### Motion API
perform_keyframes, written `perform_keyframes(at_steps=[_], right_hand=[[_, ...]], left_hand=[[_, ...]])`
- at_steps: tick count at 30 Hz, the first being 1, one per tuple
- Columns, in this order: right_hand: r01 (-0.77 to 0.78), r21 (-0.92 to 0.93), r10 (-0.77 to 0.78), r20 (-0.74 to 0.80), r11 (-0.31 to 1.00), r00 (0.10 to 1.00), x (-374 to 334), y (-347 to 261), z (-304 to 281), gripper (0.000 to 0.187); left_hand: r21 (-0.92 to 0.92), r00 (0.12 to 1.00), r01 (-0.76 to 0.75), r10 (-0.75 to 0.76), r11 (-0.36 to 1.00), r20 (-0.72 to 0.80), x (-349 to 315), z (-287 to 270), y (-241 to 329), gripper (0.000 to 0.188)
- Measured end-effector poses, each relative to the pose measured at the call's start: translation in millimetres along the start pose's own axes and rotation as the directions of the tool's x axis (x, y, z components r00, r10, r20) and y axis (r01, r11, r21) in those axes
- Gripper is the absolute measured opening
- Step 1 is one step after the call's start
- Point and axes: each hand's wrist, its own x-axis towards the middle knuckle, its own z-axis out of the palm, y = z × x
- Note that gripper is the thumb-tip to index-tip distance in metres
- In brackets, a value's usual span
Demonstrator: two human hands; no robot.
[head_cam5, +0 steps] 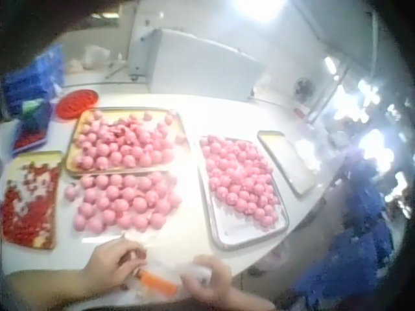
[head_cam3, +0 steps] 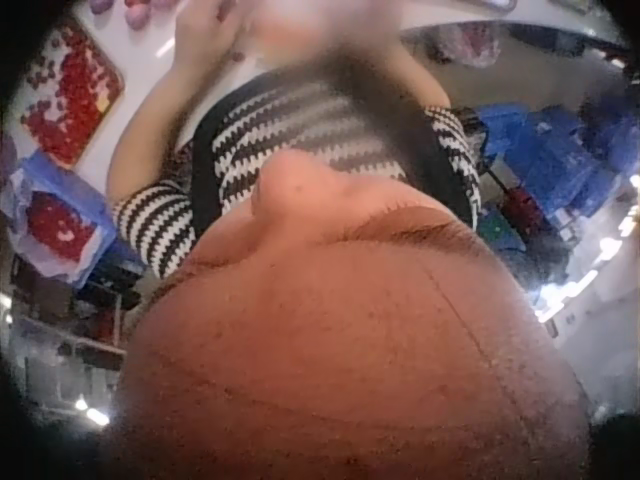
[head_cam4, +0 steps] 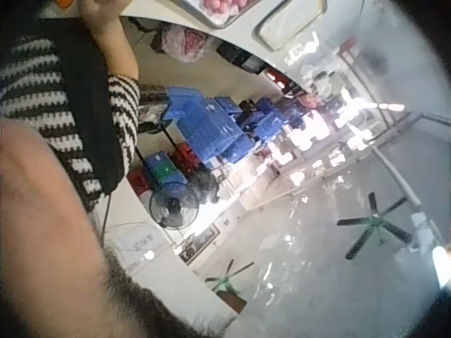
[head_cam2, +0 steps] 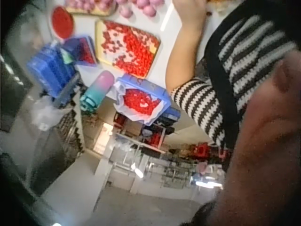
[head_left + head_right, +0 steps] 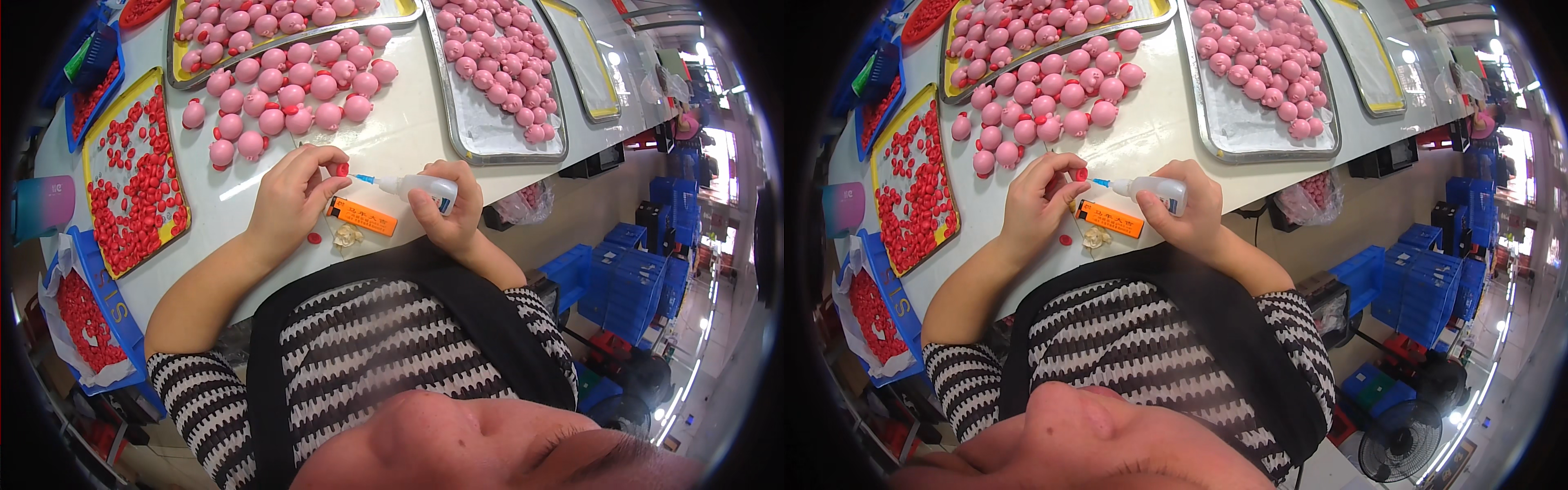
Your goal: The person assembles figurines by applying glue from a bottle to small red parts and attaching them onto pink spheres by hand.
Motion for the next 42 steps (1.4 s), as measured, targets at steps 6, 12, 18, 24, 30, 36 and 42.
perform_keyframes(at_steps=[6, 12, 18, 24, 30, 36, 42], right_hand=[[-0.067, 0.081, 0.067, 0.003, 0.994, 0.998, 0, 6, 1, 0.024], [-0.128, 0.106, 0.135, -0.055, 0.986, 0.989, 2, 10, 4, 0.024], [-0.255, 0.128, 0.239, 0.128, 0.958, 0.963, 8, 28, 7, 0.039], [-0.277, 0.146, 0.261, 0.121, 0.950, 0.958, 14, 18, -1, 0.048], [-0.003, -0.255, -0.064, -0.254, 0.967, 0.965, 39, 33, -45, 0.049], [-0.368, -0.856, -0.024, -0.403, 0.365, 0.915, 46, 85, -138, 0.042], [-0.252, -0.835, 0.009, -0.284, 0.489, 0.959, 47, 72, -140, 0.035]], left_hand=[[-0.007, 1.000, 0.008, -0.008, 1.000, 0.002, 2, 1, -1, 0.021], [-0.042, 0.998, 0.061, -0.061, 0.997, 0.006, 1, 2, -1, 0.022], [-0.067, 0.996, 0.088, -0.086, 0.994, 0.029, 0, 5, 2, 0.021], [-0.057, 0.996, 0.072, -0.069, 0.996, 0.053, 2, 4, 6, 0.021], [-0.054, 0.997, 0.073, -0.072, 0.996, 0.024, -4, 0, 3, 0.021], [-0.056, 0.999, 0.032, -0.031, 0.998, 0.027, -1, 0, 18, 0.022], [-0.040, 0.998, 0.052, -0.051, 0.998, 0.024, 1, 16, 30, 0.020]])
